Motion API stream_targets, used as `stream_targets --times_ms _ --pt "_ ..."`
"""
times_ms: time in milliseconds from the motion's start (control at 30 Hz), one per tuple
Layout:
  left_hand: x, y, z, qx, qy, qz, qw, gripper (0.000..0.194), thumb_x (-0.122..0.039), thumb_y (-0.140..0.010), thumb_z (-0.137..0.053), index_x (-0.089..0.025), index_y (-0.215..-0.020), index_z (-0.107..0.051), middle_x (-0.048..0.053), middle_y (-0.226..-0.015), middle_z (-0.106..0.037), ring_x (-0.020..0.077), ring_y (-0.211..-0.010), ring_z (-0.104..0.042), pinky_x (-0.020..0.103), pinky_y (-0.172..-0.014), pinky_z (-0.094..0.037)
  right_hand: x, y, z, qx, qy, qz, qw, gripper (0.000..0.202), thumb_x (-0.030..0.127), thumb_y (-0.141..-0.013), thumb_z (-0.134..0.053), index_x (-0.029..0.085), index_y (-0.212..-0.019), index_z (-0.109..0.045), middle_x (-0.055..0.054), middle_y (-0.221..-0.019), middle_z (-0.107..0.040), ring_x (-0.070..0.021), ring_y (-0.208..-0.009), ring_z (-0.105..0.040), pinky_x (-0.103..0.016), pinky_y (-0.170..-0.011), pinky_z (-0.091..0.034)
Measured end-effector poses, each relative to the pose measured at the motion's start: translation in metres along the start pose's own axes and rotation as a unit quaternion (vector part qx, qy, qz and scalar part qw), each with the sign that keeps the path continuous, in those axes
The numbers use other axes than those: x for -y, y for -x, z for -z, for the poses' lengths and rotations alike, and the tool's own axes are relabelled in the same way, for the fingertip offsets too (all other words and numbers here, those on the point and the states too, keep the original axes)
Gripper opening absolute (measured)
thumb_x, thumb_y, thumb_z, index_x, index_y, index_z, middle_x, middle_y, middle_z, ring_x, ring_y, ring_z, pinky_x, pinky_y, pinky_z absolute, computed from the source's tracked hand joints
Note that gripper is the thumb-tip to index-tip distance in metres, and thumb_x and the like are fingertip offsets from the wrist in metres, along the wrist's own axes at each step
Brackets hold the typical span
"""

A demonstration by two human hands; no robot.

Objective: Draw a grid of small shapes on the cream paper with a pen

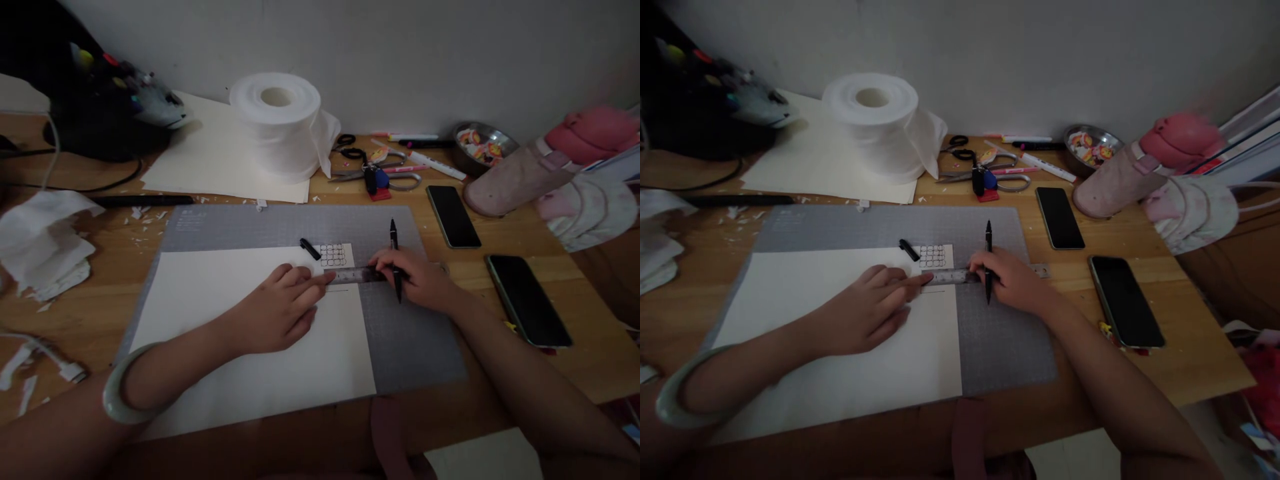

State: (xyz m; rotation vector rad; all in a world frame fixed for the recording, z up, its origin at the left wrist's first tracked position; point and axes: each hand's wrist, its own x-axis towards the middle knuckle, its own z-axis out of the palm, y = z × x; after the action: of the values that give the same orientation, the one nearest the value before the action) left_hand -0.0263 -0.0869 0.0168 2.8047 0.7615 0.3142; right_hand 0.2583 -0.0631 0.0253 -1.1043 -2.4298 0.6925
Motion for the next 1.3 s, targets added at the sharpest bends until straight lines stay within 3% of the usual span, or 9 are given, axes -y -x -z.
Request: stream_targets --times_ms 133,233,367,467,700,1033,1300 --pt "0.000 0.000 0.002 0.003 0.020 0.001 1.000 0.028 -0.014 -0.087 -0.040 -0.012 -0.112 -0.051 0.009 -0.138 -0.046 0.0259 -0.104 -0.044 0.045 -0.091 -0.038 0.006 -0.004 0.001 -0.077 -0.115 -0.031 0.990 0.024 0.024 -0.094 -0.040 0.021 -0.113 -0.053 -0.005 -0.091 -0.068 -0.0150 -0.079 -0.064 -0.031 -0.074 -0.050" --pt "-0.001 0.000 0.004 0.007 0.026 0.008 1.000 0.027 -0.012 -0.086 -0.039 -0.013 -0.110 -0.051 0.008 -0.137 -0.047 0.0258 -0.104 -0.044 0.044 -0.090 -0.038 0.016 -0.012 0.002 -0.112 -0.215 -0.070 0.968 0.031 0.038 -0.094 -0.042 0.023 -0.119 -0.053 -0.001 -0.080 -0.067 -0.0097 -0.054 -0.057 -0.025 -0.053 -0.048" --pt "-0.003 0.000 0.005 0.017 0.024 0.017 0.999 0.023 -0.015 -0.083 -0.043 -0.013 -0.103 -0.052 0.007 -0.141 -0.043 0.0263 -0.105 -0.043 0.045 -0.091 -0.037 0.031 -0.034 0.000 -0.173 -0.300 -0.114 0.931 0.034 0.051 -0.088 -0.047 0.019 -0.089 -0.060 0.001 -0.064 -0.062 -0.0074 -0.043 -0.050 -0.020 -0.037 -0.037" --pt "-0.003 0.000 0.004 0.022 0.026 0.025 0.999 0.024 -0.020 -0.078 -0.048 -0.013 -0.101 -0.052 0.008 -0.141 -0.044 0.0274 -0.106 -0.042 0.045 -0.093 -0.036 0.038 -0.050 -0.014 -0.201 -0.351 -0.154 0.902 0.037 0.056 -0.079 -0.057 0.021 -0.072 -0.050 0.006 -0.047 -0.051 -0.0065 -0.036 -0.045 -0.019 -0.034 -0.034" --pt "-0.002 0.000 0.005 0.028 0.034 0.027 0.999 0.030 -0.028 -0.075 -0.053 -0.014 -0.102 -0.051 0.008 -0.140 -0.045 0.0279 -0.107 -0.043 0.045 -0.094 -0.035 0.027 -0.060 -0.044 -0.167 -0.399 -0.176 0.884 0.033 0.055 -0.082 -0.052 0.022 -0.081 -0.043 0.008 -0.047 -0.054 -0.0066 -0.034 -0.048 -0.016 -0.031 -0.032" --pt "-0.002 -0.002 0.006 0.025 0.035 0.033 0.998 0.028 -0.026 -0.074 -0.054 -0.014 -0.100 -0.052 0.009 -0.136 -0.049 0.0272 -0.108 -0.043 0.042 -0.094 -0.036 0.022 -0.053 -0.046 -0.078 -0.333 -0.132 0.930 0.017 0.034 -0.088 -0.049 0.021 -0.079 -0.045 0.007 -0.052 -0.053 -0.0063 -0.043 -0.051 -0.017 -0.041 -0.041" --pt "-0.001 -0.002 0.006 0.017 0.028 0.029 0.999 0.023 -0.024 -0.075 -0.052 -0.015 -0.097 -0.052 0.011 -0.130 -0.053 0.0267 -0.107 -0.045 0.043 -0.092 -0.039 0.019 -0.053 -0.047 -0.066 -0.346 -0.136 0.926 0.019 0.037 -0.089 -0.048 0.021 -0.080 -0.046 0.007 -0.054 -0.054 -0.0067 -0.044 -0.051 -0.018 -0.043 -0.042"
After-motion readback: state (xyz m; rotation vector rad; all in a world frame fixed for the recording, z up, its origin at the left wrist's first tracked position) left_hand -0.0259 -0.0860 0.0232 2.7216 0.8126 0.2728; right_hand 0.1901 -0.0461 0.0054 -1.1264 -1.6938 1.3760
